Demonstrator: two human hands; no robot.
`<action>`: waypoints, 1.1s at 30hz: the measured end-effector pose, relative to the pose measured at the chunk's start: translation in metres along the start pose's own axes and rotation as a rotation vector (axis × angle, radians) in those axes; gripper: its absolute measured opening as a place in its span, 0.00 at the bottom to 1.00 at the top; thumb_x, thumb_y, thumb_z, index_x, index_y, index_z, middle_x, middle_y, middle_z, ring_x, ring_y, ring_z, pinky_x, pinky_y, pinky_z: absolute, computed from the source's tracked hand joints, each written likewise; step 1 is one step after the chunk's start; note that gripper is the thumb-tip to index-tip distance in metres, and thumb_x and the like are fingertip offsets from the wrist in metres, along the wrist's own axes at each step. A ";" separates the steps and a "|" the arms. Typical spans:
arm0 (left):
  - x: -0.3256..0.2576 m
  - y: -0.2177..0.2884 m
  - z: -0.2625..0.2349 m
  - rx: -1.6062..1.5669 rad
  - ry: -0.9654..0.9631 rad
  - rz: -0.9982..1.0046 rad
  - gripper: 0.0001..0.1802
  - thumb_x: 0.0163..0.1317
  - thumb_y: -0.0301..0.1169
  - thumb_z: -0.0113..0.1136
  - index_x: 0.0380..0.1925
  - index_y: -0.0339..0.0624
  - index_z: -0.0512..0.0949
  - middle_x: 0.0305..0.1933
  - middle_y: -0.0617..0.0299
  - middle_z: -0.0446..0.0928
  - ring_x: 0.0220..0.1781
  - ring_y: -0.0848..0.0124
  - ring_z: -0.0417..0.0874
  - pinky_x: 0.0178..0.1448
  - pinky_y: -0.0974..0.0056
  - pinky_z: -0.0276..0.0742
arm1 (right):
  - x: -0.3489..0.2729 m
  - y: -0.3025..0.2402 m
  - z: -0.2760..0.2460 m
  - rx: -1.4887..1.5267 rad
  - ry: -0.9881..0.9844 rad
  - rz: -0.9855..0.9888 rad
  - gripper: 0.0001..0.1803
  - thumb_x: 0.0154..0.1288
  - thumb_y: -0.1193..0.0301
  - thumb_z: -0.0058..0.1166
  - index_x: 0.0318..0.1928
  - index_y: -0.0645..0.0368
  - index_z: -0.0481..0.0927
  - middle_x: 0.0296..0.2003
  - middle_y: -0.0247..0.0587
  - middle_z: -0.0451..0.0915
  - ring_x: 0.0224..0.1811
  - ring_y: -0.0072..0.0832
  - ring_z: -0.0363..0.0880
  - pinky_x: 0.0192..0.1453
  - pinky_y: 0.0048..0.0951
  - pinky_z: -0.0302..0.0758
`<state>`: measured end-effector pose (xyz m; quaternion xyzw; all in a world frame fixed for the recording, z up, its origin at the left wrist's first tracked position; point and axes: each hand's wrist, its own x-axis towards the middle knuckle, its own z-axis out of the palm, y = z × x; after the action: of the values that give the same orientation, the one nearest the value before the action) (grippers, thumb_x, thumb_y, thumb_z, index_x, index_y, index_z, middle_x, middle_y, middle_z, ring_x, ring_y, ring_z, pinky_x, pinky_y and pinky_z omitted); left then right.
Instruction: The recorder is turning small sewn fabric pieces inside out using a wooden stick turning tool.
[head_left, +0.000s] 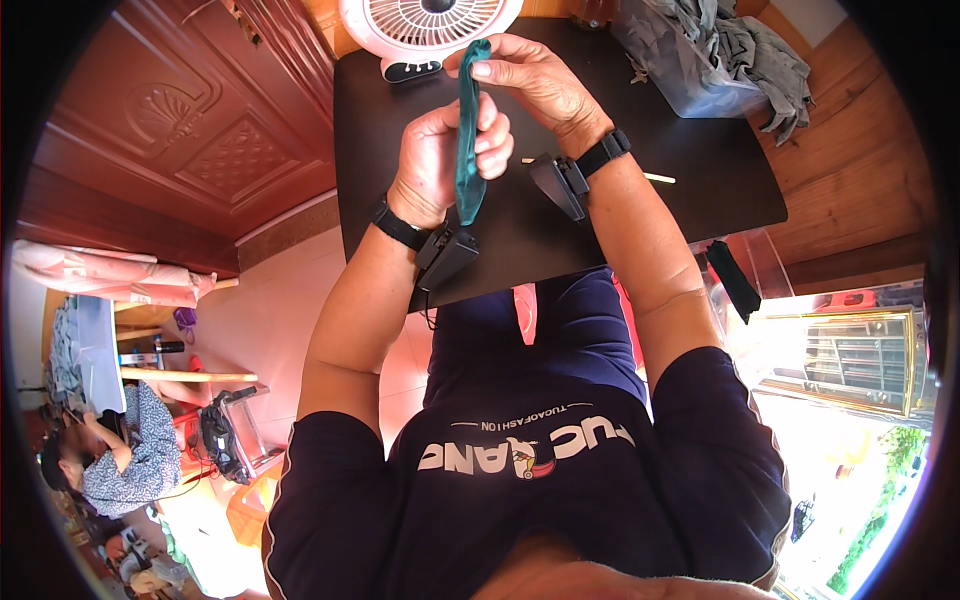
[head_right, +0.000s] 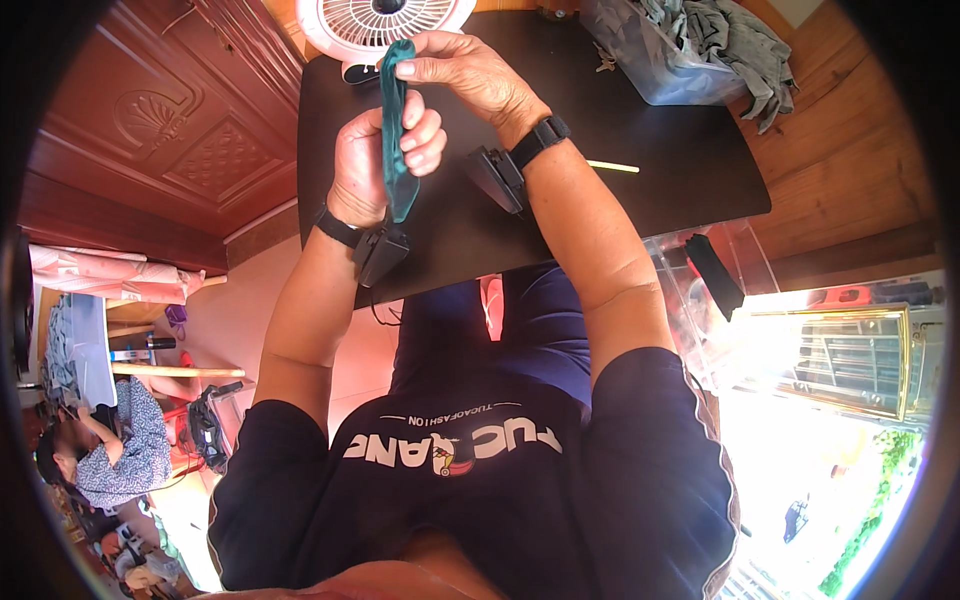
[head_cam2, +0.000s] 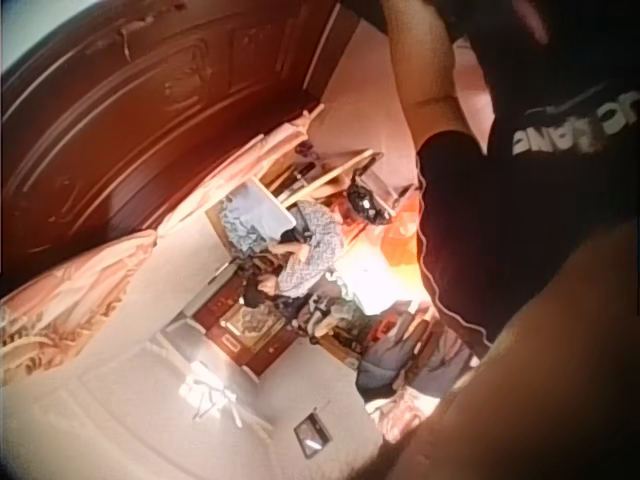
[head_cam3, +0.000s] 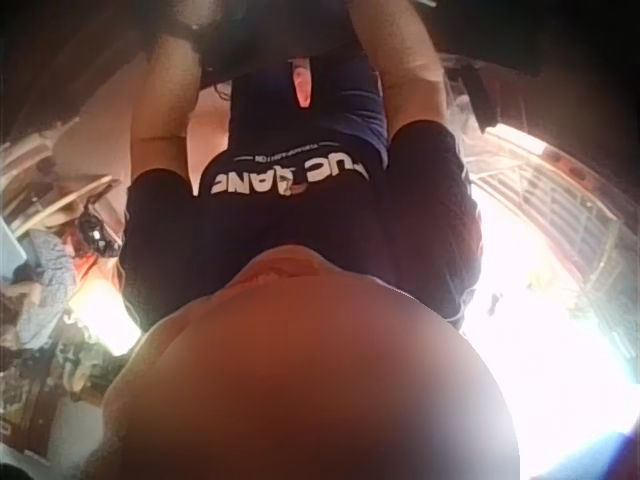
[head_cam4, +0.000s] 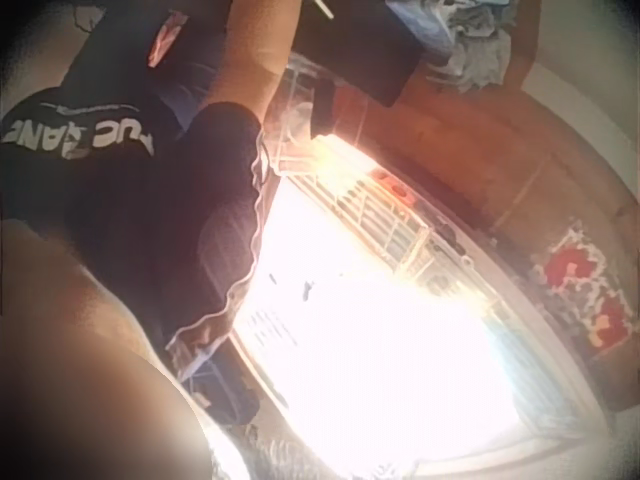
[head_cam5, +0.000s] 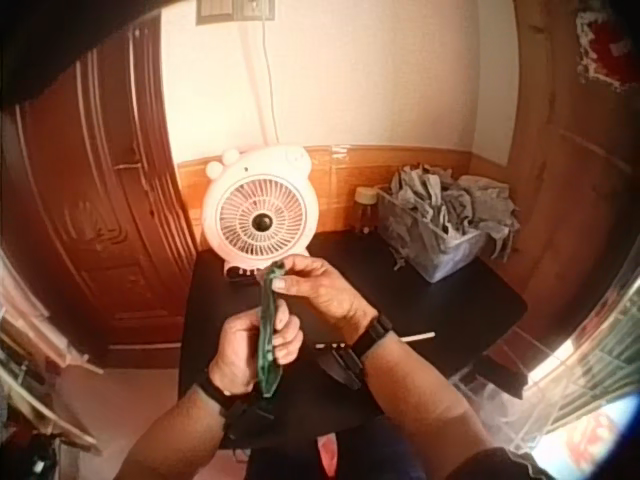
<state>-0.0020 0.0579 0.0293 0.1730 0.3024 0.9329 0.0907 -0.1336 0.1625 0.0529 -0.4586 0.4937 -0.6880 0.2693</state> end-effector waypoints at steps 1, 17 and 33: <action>-0.002 0.004 -0.004 -0.005 0.013 0.028 0.12 0.62 0.38 0.46 0.28 0.41 0.69 0.22 0.62 0.64 0.22 0.71 0.65 0.28 0.68 0.62 | 0.001 -0.004 0.001 -0.026 -0.013 0.015 0.16 0.61 0.67 0.58 0.47 0.62 0.79 0.43 0.40 0.81 0.48 0.28 0.77 0.58 0.28 0.69; -0.009 0.019 -0.035 0.055 0.106 0.371 0.12 0.57 0.36 0.52 0.31 0.37 0.76 0.29 0.54 0.71 0.32 0.62 0.69 0.37 0.63 0.66 | -0.165 -0.016 -0.042 -1.611 0.088 0.101 0.08 0.57 0.71 0.55 0.36 0.59 0.73 0.37 0.43 0.74 0.41 0.43 0.74 0.42 0.40 0.72; -0.010 0.018 -0.019 0.194 0.163 0.434 0.13 0.57 0.34 0.44 0.24 0.38 0.73 0.25 0.52 0.70 0.24 0.67 0.67 0.29 0.67 0.60 | -0.143 -0.039 0.057 -0.865 0.259 -0.008 0.04 0.61 0.75 0.52 0.36 0.61 0.73 0.28 0.46 0.78 0.28 0.44 0.79 0.31 0.34 0.74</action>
<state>-0.0013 0.0310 0.0235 0.1658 0.3528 0.9080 -0.1535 -0.0169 0.2694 0.0419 -0.4411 0.7636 -0.4714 -0.0138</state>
